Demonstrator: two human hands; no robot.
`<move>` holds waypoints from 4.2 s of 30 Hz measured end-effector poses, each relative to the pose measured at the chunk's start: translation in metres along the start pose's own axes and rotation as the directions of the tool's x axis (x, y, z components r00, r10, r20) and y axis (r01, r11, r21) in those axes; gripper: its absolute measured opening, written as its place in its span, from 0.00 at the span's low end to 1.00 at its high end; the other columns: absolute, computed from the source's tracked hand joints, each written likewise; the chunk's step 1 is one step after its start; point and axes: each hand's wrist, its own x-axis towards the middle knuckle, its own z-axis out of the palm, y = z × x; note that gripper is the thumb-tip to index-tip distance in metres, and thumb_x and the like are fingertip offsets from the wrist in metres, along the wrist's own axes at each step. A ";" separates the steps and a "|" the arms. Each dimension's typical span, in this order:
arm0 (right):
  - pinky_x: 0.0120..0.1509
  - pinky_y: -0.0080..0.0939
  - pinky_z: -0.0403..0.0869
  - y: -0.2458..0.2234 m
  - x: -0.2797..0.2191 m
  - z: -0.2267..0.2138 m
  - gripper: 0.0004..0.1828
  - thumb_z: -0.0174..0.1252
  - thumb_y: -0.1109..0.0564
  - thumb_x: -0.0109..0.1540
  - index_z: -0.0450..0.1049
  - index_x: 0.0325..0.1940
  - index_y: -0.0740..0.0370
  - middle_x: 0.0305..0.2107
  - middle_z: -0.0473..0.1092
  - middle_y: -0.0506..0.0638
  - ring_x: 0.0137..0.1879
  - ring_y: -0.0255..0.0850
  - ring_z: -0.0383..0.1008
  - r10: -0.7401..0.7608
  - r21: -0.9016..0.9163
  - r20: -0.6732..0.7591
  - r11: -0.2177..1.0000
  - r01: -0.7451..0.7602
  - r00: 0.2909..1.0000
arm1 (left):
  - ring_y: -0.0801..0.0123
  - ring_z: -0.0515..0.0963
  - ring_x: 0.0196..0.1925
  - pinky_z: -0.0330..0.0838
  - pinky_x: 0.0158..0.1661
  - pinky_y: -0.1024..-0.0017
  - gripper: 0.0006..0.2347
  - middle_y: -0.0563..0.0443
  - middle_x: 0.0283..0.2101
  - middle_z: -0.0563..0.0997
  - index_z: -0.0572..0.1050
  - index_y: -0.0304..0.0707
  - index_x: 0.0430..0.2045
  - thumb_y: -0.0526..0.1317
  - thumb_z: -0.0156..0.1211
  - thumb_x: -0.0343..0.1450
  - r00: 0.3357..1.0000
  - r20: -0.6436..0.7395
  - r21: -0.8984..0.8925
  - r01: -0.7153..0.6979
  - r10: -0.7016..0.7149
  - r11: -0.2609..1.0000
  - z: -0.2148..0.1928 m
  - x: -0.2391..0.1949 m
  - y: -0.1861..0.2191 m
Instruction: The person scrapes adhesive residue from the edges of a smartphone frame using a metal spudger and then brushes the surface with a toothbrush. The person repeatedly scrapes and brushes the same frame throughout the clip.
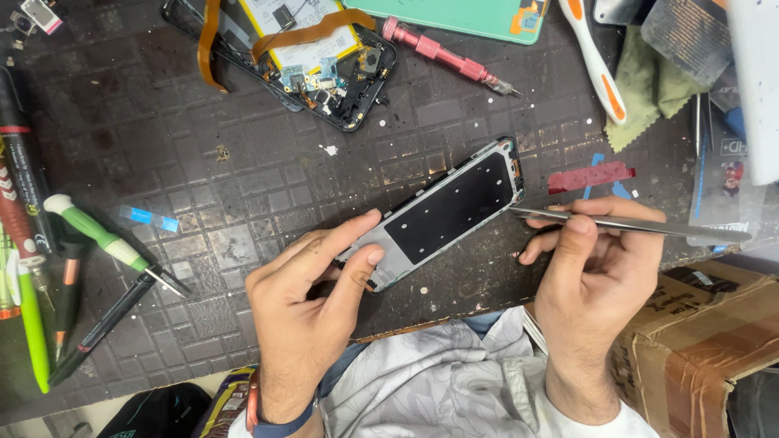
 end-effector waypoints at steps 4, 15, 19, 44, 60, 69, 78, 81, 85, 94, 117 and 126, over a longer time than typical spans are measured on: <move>0.35 0.33 0.76 -0.001 0.001 -0.001 0.06 0.47 0.63 0.80 0.58 0.56 0.69 0.38 0.72 0.61 0.32 0.37 0.75 0.019 0.018 0.001 1.000 -0.019 1.000 | 0.83 0.81 0.28 0.74 0.29 0.83 0.12 0.53 0.33 0.85 0.82 0.41 0.47 0.34 0.70 0.69 1.000 -0.002 -0.002 -0.001 0.001 1.000 0.000 0.000 0.000; 0.36 0.32 0.76 -0.001 0.001 -0.001 0.05 0.48 0.64 0.80 0.58 0.55 0.69 0.37 0.72 0.59 0.33 0.36 0.75 0.011 0.007 0.015 1.000 -0.011 1.000 | 0.82 0.80 0.30 0.74 0.30 0.83 0.13 0.53 0.32 0.84 0.82 0.40 0.47 0.33 0.70 0.69 1.000 -0.009 0.015 -0.024 0.025 1.000 0.000 0.001 0.001; 0.36 0.31 0.76 -0.004 0.002 -0.001 0.05 0.48 0.65 0.79 0.59 0.54 0.70 0.36 0.72 0.59 0.35 0.35 0.75 0.009 -0.027 0.031 1.000 -0.008 0.999 | 0.82 0.78 0.29 0.72 0.28 0.84 0.14 0.53 0.33 0.84 0.82 0.39 0.46 0.33 0.72 0.67 0.999 -0.009 0.020 -0.033 0.034 0.999 0.000 0.001 0.001; 0.41 0.43 0.84 -0.009 0.013 -0.001 0.07 0.48 0.63 0.76 0.64 0.52 0.73 0.37 0.71 0.58 0.40 0.39 0.77 0.119 0.077 0.170 0.988 -0.133 0.978 | 0.83 0.78 0.31 0.73 0.30 0.84 0.13 0.52 0.37 0.86 0.83 0.42 0.47 0.34 0.72 0.68 0.998 -0.059 0.006 -0.029 0.029 1.000 0.001 0.000 -0.001; 0.42 0.45 0.83 0.001 -0.002 0.001 0.07 0.47 0.61 0.79 0.59 0.54 0.69 0.37 0.69 0.57 0.39 0.40 0.78 -0.007 0.168 0.096 0.986 -0.009 0.995 | 0.84 0.77 0.30 0.73 0.29 0.84 0.13 0.53 0.35 0.85 0.83 0.41 0.47 0.33 0.71 0.68 0.999 -0.041 -0.017 -0.010 0.009 1.000 0.002 0.001 -0.001; 0.41 0.42 0.81 0.004 -0.009 0.001 0.05 0.46 0.64 0.78 0.58 0.55 0.69 0.37 0.69 0.58 0.37 0.40 0.79 -0.051 0.139 0.102 0.990 0.037 0.994 | 0.84 0.77 0.28 0.73 0.28 0.84 0.13 0.53 0.33 0.84 0.83 0.41 0.47 0.32 0.71 0.68 0.999 -0.045 -0.005 -0.018 0.017 1.000 0.003 0.000 0.000; 0.42 0.39 0.82 0.004 -0.007 0.003 0.04 0.47 0.66 0.76 0.60 0.53 0.71 0.36 0.70 0.57 0.36 0.38 0.79 -0.001 0.004 0.136 1.000 0.000 0.991 | 0.83 0.77 0.29 0.73 0.29 0.83 0.13 0.53 0.32 0.84 0.83 0.41 0.46 0.33 0.72 0.68 0.999 -0.038 0.003 -0.036 0.037 0.999 0.003 0.001 0.001; 0.42 0.39 0.82 0.003 -0.007 0.004 0.04 0.47 0.67 0.75 0.60 0.53 0.72 0.36 0.70 0.57 0.35 0.38 0.79 0.003 -0.027 0.142 1.000 0.001 0.990 | 0.83 0.77 0.29 0.73 0.29 0.83 0.13 0.53 0.32 0.83 0.83 0.41 0.47 0.33 0.72 0.68 0.999 -0.036 0.002 -0.039 0.039 0.999 0.002 0.001 0.000; 0.42 0.38 0.83 0.002 -0.007 0.004 0.05 0.47 0.67 0.75 0.59 0.53 0.72 0.36 0.70 0.57 0.35 0.38 0.80 0.012 -0.036 0.135 0.999 -0.008 0.991 | 0.83 0.77 0.30 0.74 0.29 0.83 0.13 0.53 0.31 0.83 0.83 0.41 0.47 0.33 0.72 0.68 0.998 -0.032 0.008 -0.053 0.053 0.999 0.002 0.001 -0.001; 0.38 0.35 0.83 0.004 -0.008 0.004 0.05 0.47 0.66 0.76 0.59 0.54 0.72 0.37 0.70 0.57 0.35 0.38 0.79 -0.008 -0.037 0.139 0.999 0.013 0.990 | 0.81 0.78 0.29 0.74 0.29 0.82 0.13 0.53 0.31 0.83 0.83 0.40 0.46 0.33 0.72 0.68 0.997 -0.033 0.015 -0.066 0.066 0.998 0.003 0.002 0.000; 0.27 0.30 0.78 -0.030 -0.048 0.042 0.06 0.55 0.65 0.67 0.68 0.47 0.70 0.25 0.78 0.53 0.26 0.33 0.80 0.148 -0.100 0.442 0.988 -0.115 0.885 | 0.81 0.78 0.27 0.74 0.28 0.81 0.14 0.51 0.32 0.85 0.82 0.41 0.48 0.33 0.72 0.68 0.997 -0.026 -0.040 -0.074 0.073 0.996 -0.002 0.002 0.000; 0.34 0.35 0.79 -0.025 -0.043 0.032 0.07 0.51 0.64 0.71 0.63 0.48 0.72 0.30 0.74 0.55 0.33 0.37 0.82 0.022 -0.098 0.311 0.995 0.009 0.950 | 0.84 0.76 0.25 0.70 0.26 0.83 0.13 0.52 0.31 0.85 0.82 0.41 0.48 0.33 0.72 0.69 0.998 -0.034 -0.042 -0.046 0.045 0.998 -0.001 0.001 0.000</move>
